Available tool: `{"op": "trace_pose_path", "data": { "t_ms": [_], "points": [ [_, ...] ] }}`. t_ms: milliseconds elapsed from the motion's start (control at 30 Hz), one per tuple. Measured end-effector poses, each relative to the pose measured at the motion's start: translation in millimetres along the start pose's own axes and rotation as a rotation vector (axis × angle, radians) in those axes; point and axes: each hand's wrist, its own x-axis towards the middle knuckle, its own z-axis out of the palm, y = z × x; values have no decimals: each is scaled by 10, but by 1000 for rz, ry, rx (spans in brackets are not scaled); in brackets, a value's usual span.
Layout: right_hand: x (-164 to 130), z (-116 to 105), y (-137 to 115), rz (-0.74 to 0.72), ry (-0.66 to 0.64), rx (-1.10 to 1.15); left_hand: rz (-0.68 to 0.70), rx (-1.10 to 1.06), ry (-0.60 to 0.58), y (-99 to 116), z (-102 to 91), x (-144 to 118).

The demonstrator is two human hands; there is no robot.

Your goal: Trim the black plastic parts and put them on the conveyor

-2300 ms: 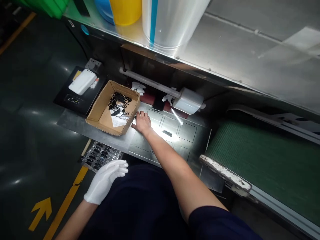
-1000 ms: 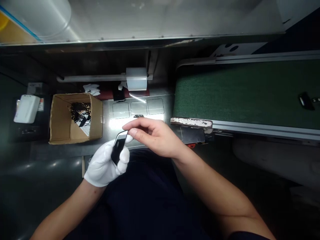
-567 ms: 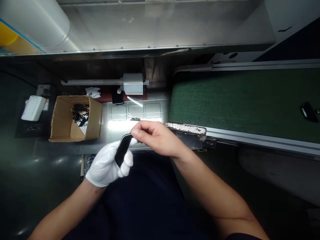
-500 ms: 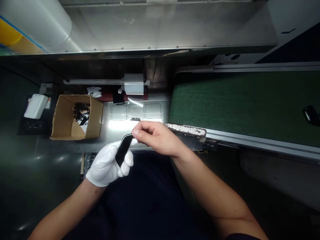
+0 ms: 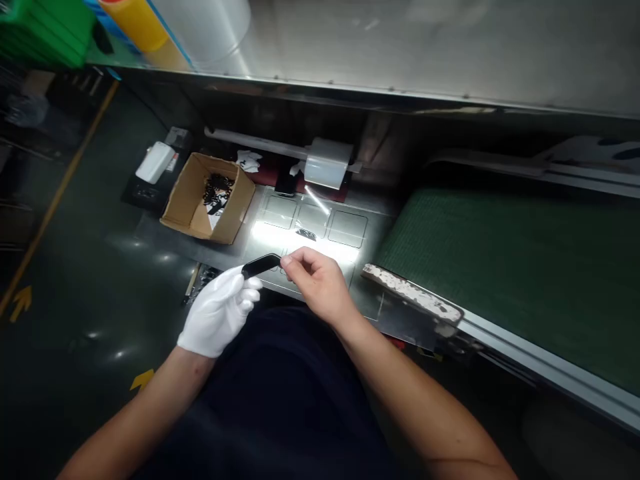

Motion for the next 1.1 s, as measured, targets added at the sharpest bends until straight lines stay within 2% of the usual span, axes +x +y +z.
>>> {"op": "trace_pose_path", "data": {
  "t_ms": [100, 233, 333, 400, 500, 600, 667, 733, 767, 867, 967, 1100],
  "points": [
    [125, 241, 104, 91, -38, 49, 66, -42, 122, 51, -197, 114],
    [343, 621, 203, 195, -40, 79, 110, -64, 164, 241, -474, 376],
    [552, 959, 191, 218, -43, 35, 134, -8, 179, 460, -715, 609],
    [702, 1191, 156, 233, -68, -11, 175, 53, 200, 697, -965, 820],
    [915, 1499, 118, 253, -115, -142, 280, 141, 297, 1303, -1572, 1217],
    [1079, 1735, 120, 274, -127, -273, 399, 217, 488, 2106, -2396, 1589],
    [1156, 1859, 146, 300, -127, -326, 432, 274, 606, 2560, -2927, 1804],
    [1209, 1965, 189, 334, -139, -363, 429, 336, 673, 2840, -3329, 2009],
    [1227, 2011, 213, 348, -152, -377, 420, 369, 684, 2912, -3467, 2106],
    [1248, 2115, 282, 370, -210, -441, 390, 467, 664, 2940, -3656, 2359],
    [1248, 2163, 319, 381, -274, -549, 356, 559, 641, 2894, -3679, 2513],
    [1272, 2159, 317, 375, -302, -633, 334, 691, 643, 2921, -3718, 2571]
  ]
}}
